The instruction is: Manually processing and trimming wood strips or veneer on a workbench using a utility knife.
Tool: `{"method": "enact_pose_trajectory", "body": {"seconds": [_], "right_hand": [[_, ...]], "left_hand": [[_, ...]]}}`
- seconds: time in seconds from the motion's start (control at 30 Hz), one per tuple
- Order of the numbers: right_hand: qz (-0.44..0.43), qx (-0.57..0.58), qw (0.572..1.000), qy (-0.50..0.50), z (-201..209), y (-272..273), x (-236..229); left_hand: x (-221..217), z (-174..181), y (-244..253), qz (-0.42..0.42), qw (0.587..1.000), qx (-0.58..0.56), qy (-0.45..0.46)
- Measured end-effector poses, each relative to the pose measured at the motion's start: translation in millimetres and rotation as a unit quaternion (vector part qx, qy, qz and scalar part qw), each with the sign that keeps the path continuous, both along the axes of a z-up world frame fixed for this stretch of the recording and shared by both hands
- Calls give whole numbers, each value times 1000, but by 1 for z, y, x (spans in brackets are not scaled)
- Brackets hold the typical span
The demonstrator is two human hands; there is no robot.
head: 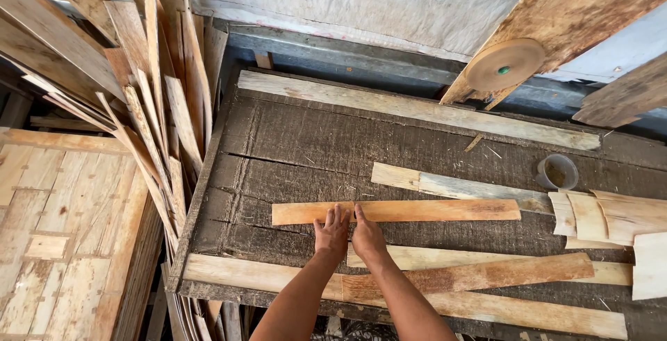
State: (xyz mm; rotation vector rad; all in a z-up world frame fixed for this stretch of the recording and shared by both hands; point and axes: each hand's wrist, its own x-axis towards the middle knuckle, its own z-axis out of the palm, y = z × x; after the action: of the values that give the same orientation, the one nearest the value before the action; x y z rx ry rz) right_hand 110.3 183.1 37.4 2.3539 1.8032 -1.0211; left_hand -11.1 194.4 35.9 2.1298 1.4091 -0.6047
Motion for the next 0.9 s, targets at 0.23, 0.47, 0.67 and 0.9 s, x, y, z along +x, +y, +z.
{"method": "enact_pose_trajectory", "body": {"seconds": [0.23,0.47,0.67,0.9], "right_hand": [[-13,-63,998,8,34,-2,-11],[1,-43,999,-1,23,-11,-7],[5,-29,999,16,12,-28,-1],[13,-37,999,8,38,-39,-10]], "left_hand": [[-2,8,4,-25,999,-19,20],[-1,1,1,-19,1000,-4,15],[0,4,-1,-12,1000,0,14],[1,-8,-2,4,1000,12,5]]}}
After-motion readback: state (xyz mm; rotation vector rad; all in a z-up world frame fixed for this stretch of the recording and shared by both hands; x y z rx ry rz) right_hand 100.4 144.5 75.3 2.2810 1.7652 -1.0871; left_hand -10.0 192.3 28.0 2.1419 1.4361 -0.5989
